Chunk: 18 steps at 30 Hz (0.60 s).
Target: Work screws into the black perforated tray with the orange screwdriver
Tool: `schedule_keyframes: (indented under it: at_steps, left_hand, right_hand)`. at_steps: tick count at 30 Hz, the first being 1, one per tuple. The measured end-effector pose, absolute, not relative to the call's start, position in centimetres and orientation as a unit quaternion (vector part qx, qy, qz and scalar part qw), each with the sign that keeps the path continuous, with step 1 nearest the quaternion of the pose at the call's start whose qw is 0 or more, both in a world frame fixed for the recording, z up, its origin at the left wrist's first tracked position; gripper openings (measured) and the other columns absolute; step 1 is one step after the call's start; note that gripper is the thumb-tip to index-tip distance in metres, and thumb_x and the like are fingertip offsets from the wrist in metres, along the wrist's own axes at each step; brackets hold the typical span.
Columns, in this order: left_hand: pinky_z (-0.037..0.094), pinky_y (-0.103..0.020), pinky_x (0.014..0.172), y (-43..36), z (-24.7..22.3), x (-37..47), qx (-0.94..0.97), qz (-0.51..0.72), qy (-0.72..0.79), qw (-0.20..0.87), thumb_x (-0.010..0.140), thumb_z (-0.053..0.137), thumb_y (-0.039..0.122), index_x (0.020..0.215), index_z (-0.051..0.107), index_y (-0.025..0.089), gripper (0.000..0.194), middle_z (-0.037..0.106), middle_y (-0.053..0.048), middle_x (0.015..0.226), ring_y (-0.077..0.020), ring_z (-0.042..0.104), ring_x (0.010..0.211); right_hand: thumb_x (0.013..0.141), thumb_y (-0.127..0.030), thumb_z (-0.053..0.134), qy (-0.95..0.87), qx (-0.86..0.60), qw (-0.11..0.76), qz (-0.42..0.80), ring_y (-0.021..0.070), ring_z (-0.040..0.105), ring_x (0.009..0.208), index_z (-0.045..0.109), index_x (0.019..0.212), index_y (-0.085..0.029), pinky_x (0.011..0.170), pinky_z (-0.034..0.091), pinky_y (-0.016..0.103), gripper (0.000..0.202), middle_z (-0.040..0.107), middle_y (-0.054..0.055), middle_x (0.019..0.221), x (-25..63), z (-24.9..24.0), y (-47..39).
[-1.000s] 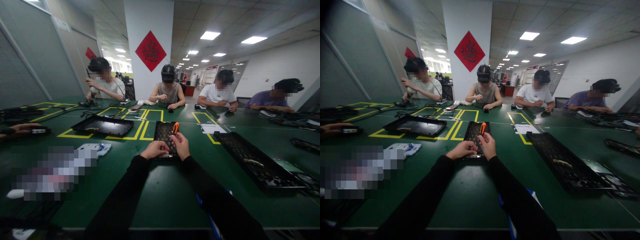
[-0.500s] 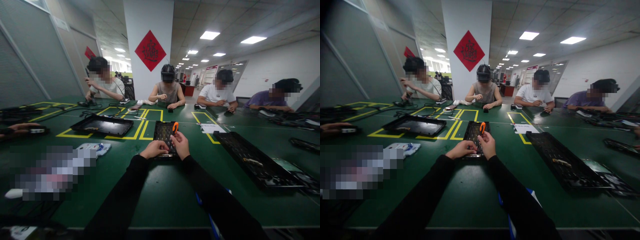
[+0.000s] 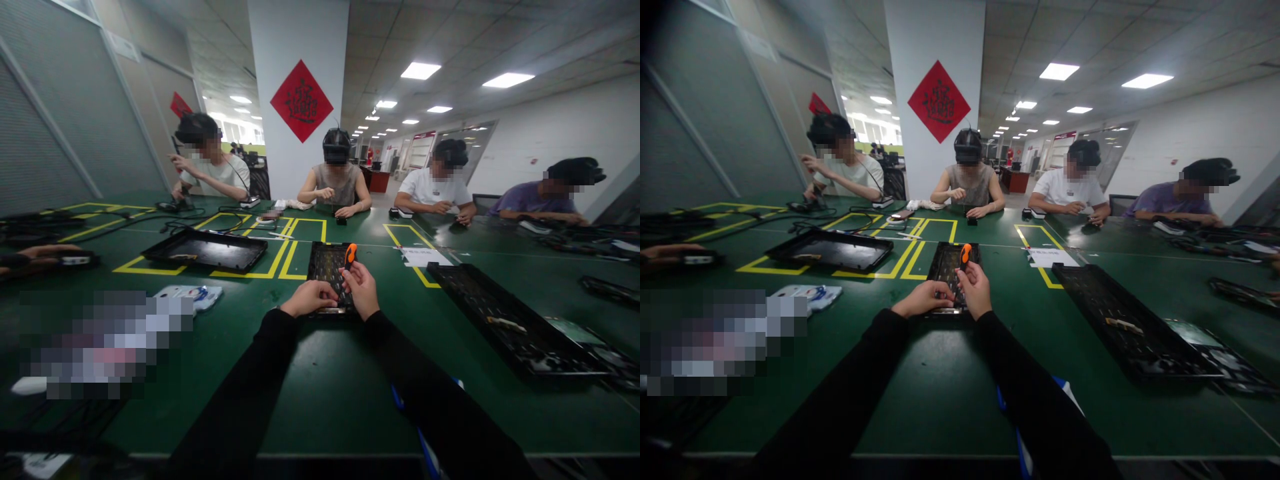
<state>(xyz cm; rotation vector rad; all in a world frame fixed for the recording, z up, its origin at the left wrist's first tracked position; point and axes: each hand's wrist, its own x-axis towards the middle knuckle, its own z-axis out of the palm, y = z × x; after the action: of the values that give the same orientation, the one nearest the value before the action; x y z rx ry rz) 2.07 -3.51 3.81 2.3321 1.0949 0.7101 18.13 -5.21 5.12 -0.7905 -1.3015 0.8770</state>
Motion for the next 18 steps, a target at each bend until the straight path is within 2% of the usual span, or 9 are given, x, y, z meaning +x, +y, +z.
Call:
schedule_keyframes:
  at_steps: [4,7,12,15,18]
  left_hand:
    - [0.038,-0.020,0.064,-3.50,3.73,2.13,0.844,0.255,0.406,0.238,0.066,0.063,0.041,0.084,0.067,0.019,0.029,0.065,-0.001,0.079,-0.0123,0.055,0.070]
    - [0.038,-0.020,0.064,-3.53,3.72,2.17,0.842,0.253,0.415,0.234,0.065,0.063,0.041,0.084,0.067,0.019,0.030,0.065,-0.001,0.077,-0.0123,0.055,0.068]
    - [0.039,-0.020,0.064,-3.54,3.77,2.19,0.845,0.262,0.401,0.237,0.066,0.064,0.040,0.084,0.068,0.020,0.027,0.065,0.000,0.077,-0.0121,0.056,0.068]
    - [0.039,-0.020,0.064,-3.50,3.76,2.20,0.843,0.260,0.406,0.238,0.066,0.063,0.039,0.084,0.067,0.020,0.026,0.065,0.000,0.077,-0.0117,0.056,0.068]
    - [0.039,-0.020,0.065,-3.48,3.73,2.22,0.843,0.254,0.412,0.236,0.066,0.063,0.040,0.084,0.067,0.020,0.027,0.065,0.000,0.077,-0.0116,0.055,0.068]
  right_hand:
    - [0.067,-0.036,0.063,-0.570,-0.371,0.642,0.354,0.0075,0.050,0.052,0.055,0.100,-0.017,0.043,0.040,0.019,0.039,0.062,0.003,0.087,18.21,4.84,-4.92]
    - [0.067,-0.034,0.063,-0.569,-0.377,0.643,0.347,0.0072,0.049,0.051,0.056,0.102,-0.017,0.044,0.040,0.019,0.040,0.061,0.002,0.081,18.34,4.60,-4.64]
    - [0.071,-0.034,0.059,-0.562,-0.349,0.640,0.391,0.0086,0.052,0.055,0.049,0.114,-0.017,0.044,0.040,0.019,0.047,0.063,0.006,0.090,18.31,4.72,-4.69]
    - [0.073,-0.035,0.055,-0.569,-0.341,0.631,0.402,0.0075,0.050,0.053,0.052,0.109,-0.017,0.044,0.040,0.019,0.040,0.063,0.006,0.093,18.22,4.94,-4.95]
    - [0.072,-0.036,0.057,-0.567,-0.362,0.629,0.390,0.0070,0.049,0.051,0.055,0.103,-0.016,0.042,0.038,0.019,0.037,0.062,0.004,0.087,18.21,5.03,-5.07]
